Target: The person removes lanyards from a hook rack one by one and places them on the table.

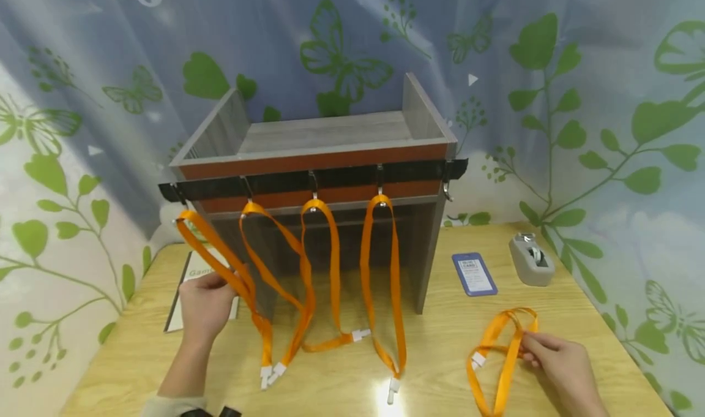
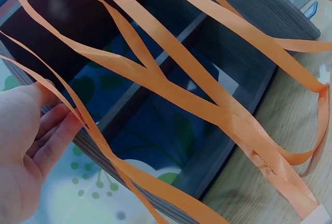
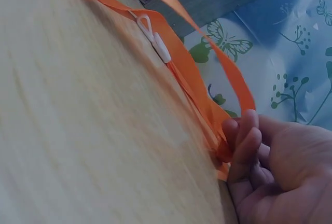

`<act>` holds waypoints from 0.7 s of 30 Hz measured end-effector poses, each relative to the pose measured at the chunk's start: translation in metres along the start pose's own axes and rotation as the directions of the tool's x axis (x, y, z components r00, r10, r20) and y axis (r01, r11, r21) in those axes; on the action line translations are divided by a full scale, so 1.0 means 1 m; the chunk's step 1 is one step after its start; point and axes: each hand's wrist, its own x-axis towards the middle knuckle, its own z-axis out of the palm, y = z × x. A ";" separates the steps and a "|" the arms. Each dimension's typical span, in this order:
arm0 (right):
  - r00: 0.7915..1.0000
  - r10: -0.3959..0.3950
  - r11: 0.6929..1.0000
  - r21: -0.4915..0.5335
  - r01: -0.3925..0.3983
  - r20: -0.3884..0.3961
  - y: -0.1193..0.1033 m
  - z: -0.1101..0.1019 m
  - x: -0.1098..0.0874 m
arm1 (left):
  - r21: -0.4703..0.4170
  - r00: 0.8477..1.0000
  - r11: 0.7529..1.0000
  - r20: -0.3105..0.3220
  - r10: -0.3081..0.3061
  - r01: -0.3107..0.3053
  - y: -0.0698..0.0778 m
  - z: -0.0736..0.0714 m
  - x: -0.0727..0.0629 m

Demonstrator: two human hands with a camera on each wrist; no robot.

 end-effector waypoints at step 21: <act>0.985 -0.101 0.947 -0.291 0.138 0.139 -0.036 -0.014 -0.015 | -0.039 1.000 0.999 0.001 -0.013 0.013 -0.003 0.000 0.002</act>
